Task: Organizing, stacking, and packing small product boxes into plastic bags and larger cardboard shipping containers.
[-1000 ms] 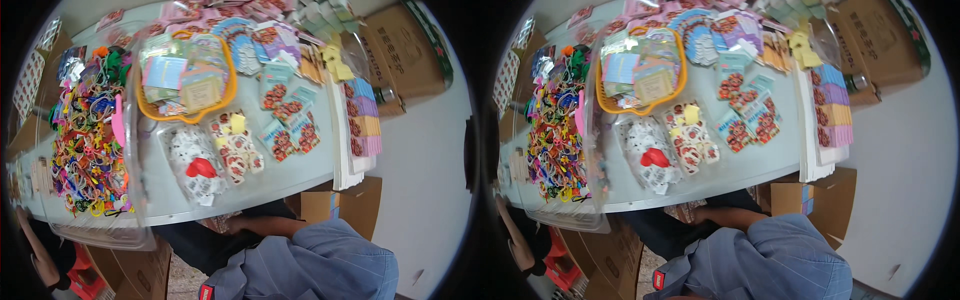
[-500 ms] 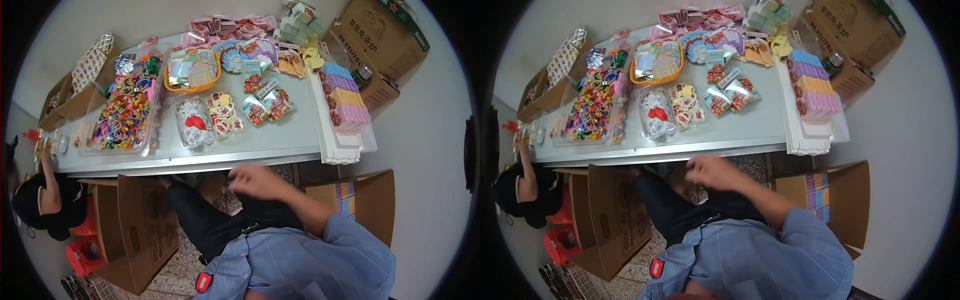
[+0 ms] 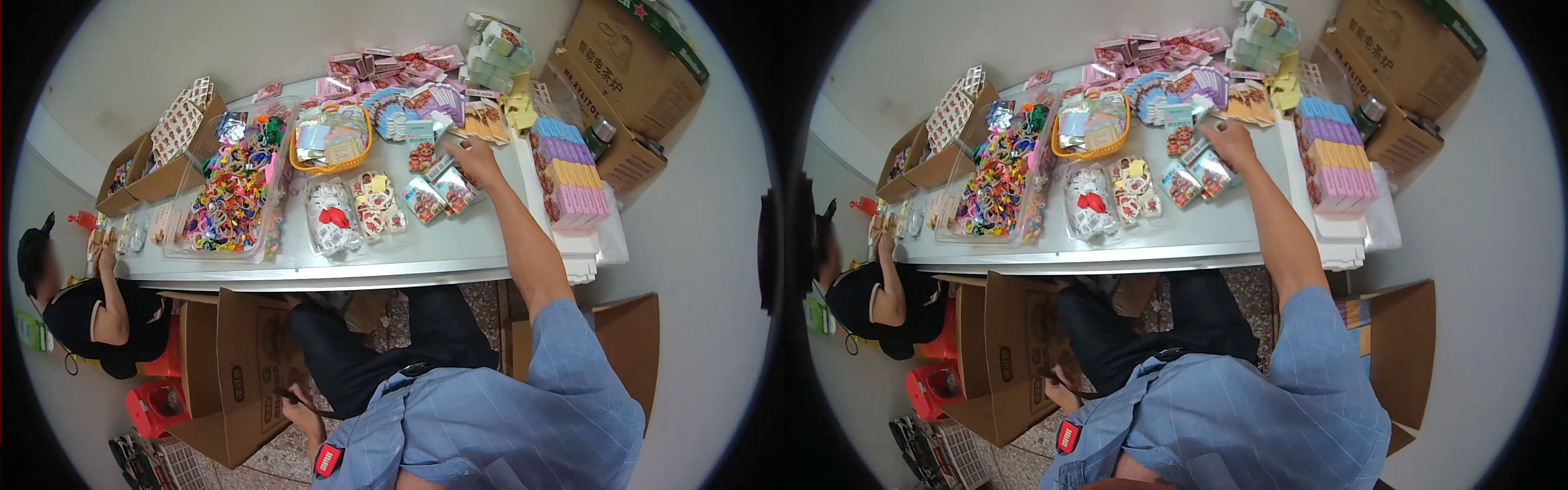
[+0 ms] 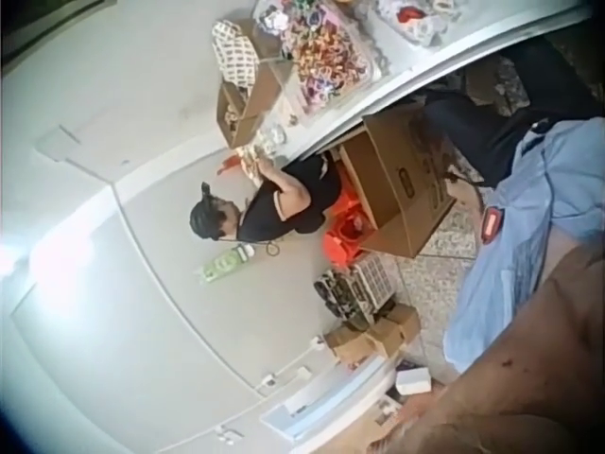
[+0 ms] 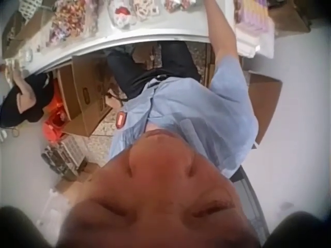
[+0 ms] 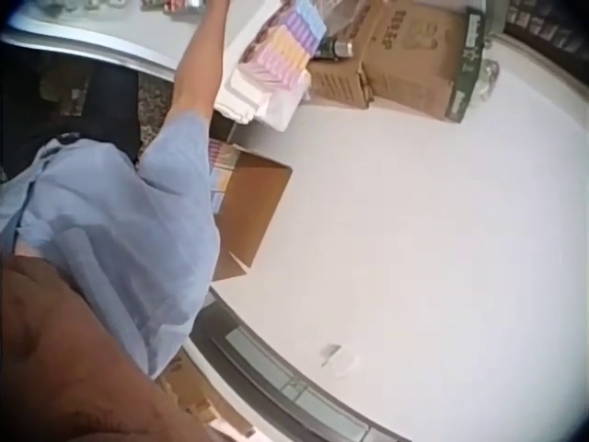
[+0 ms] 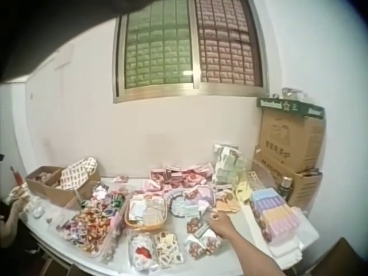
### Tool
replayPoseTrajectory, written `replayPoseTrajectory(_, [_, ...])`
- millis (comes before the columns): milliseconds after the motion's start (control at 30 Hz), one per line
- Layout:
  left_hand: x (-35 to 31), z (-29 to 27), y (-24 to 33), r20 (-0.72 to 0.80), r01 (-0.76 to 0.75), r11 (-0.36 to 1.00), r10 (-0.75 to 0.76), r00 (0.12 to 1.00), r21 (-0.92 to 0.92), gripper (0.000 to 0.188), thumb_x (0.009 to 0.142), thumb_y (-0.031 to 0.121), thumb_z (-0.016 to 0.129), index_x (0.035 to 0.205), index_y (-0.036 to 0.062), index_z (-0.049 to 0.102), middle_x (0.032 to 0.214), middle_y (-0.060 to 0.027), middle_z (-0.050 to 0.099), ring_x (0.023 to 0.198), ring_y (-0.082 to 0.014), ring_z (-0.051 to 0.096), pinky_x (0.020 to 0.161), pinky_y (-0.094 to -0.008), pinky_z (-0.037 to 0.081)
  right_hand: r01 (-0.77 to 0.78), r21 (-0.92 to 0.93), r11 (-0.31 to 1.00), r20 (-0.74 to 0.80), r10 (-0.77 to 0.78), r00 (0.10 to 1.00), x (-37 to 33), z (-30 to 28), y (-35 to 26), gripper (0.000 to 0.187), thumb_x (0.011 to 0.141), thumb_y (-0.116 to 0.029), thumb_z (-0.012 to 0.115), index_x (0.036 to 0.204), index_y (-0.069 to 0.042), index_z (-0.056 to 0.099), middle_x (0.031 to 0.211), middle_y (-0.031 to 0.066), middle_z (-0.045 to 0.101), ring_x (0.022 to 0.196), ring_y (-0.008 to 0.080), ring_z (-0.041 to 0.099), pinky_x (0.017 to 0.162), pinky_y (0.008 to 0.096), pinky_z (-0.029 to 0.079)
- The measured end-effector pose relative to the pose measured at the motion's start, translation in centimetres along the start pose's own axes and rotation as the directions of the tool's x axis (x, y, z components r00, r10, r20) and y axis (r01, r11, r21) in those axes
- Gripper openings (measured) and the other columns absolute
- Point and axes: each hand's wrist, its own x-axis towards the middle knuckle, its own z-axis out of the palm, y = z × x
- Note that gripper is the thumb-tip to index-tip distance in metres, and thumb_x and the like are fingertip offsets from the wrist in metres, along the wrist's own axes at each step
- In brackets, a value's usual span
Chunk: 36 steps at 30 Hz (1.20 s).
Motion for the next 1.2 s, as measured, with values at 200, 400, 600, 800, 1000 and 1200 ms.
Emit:
replayPoseTrajectory(200, [3.6,0.1,13.4,-0.124,-0.240,0.921,0.288,0.949,0.306,0.017,0.101,0.009,0.063,0.109,-0.0053,0.069,0.099,-0.0152,0.072,0.089,-0.0179,0.066,0.080,-0.0313,0.054,0.005,0.115,0.993,0.030,-0.009,1.000,-0.2,-1.3,0.3,0.034,0.088,-0.030,0.078,0.085,0.002,0.067,0.067,0.0054,0.061,0.058,0.0117,0.057,0.049,0.0290,0.044])
replayPoseTrajectory(400, [3.3,6.1,29.5,0.081,-0.607,0.787,0.615,0.784,-0.108,0.044,0.086,0.007,0.080,0.126,-0.0023,0.062,0.124,-0.0167,0.065,0.106,-0.0270,0.065,0.088,-0.0349,0.055,0.186,0.277,0.943,0.074,-0.214,0.974,-10.5,-5.2,-8.5,0.023,0.092,-0.022,0.077,0.089,0.000,0.072,0.067,0.0004,0.061,0.057,0.0050,0.052,0.050,0.0251,0.039])
replayPoseTrajectory(600, [3.1,16.3,35.3,0.381,-0.744,0.620,0.769,0.513,-0.251,0.064,0.076,0.008,0.084,0.133,0.0011,0.057,0.126,-0.0219,0.063,0.119,-0.0416,0.060,0.095,-0.0456,0.053,0.209,0.448,0.869,0.440,-0.418,0.795,-19.4,-0.9,-11.3,0.021,0.089,-0.011,0.078,0.107,-0.002,0.075,0.079,-0.0006,0.068,0.067,0.0026,0.053,0.059,0.0215,0.042])
replayPoseTrajectory(800, [4.5,15.3,30.4,0.461,-0.272,0.866,0.461,0.758,-0.419,0.029,0.096,0.010,0.070,0.122,0.0003,0.062,0.100,-0.0125,0.073,0.087,-0.0188,0.071,0.076,-0.0336,0.057,0.421,0.424,0.802,0.256,-0.553,0.793,-15.1,1.3,-13.7,0.022,0.093,-0.015,0.075,0.108,0.000,0.071,0.080,0.0023,0.067,0.069,0.0066,0.056,0.061,0.0252,0.046])
replayPoseTrajectory(1000, [5.1,13.5,28.8,0.571,0.261,0.773,0.155,0.806,-0.579,0.025,0.099,0.015,0.070,0.116,-0.0009,0.061,0.102,-0.0061,0.072,0.086,-0.0081,0.068,0.070,-0.0236,0.056,0.763,0.074,0.643,0.208,-0.758,0.618,-0.2,11.3,-15.4,0.030,0.087,-0.019,0.076,0.111,-0.002,0.071,0.107,0.0136,0.068,0.098,0.0266,0.065,0.083,0.0378,0.053])
replayPoseTrajectory(1200, [6.1,12.1,26.0,0.538,0.263,0.758,0.134,0.832,-0.596,0.028,0.099,0.014,0.070,0.120,-0.0018,0.059,0.105,-0.0067,0.072,0.089,-0.0096,0.069,0.076,-0.0259,0.058,0.871,-0.153,0.466,0.382,-0.785,0.487,4.1,16.8,-16.1,0.034,0.082,-0.019,0.079,0.112,-0.007,0.071,0.117,0.0154,0.064,0.113,0.0349,0.060,0.095,0.0437,0.049])
